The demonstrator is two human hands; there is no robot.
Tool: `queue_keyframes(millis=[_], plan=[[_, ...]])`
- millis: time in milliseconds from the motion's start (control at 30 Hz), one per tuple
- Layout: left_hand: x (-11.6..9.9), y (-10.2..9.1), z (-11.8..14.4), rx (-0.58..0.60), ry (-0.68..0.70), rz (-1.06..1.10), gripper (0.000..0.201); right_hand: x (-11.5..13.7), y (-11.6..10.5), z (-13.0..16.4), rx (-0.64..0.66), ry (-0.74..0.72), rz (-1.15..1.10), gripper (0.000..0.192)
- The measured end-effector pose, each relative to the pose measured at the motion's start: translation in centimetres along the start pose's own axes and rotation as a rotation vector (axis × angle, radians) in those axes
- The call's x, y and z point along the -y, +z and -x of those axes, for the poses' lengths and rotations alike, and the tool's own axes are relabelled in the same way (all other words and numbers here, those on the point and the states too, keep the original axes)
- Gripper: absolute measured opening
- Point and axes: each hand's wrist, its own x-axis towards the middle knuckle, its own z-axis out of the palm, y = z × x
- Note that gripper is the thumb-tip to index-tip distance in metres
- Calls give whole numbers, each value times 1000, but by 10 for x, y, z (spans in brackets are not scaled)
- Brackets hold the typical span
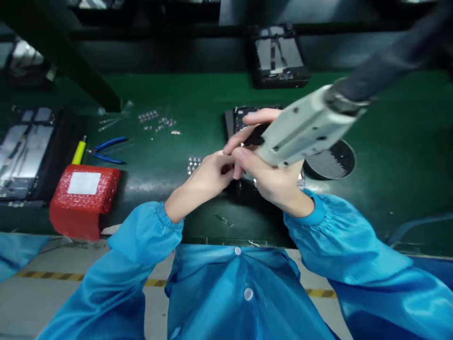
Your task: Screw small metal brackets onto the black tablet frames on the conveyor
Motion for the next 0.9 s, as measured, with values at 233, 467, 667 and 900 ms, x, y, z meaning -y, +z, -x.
queue_keyframes(millis=[233, 467, 667, 900], plan=[[-40, 46, 49, -39, -104, -792, 82, 19, -100, -13, -148, -186, 194, 55], [-30, 52, 66, -258, -157, -322, 55, 33, -221, -7, -603, -174, 366, 48], [-48, 25, 25, -549, -366, 549, 62, 44, -203, 8, -725, -117, 424, 54], [6, -76, -99, -823, -48, 357, 30, 46, -184, 9, -660, -277, 457, 28]])
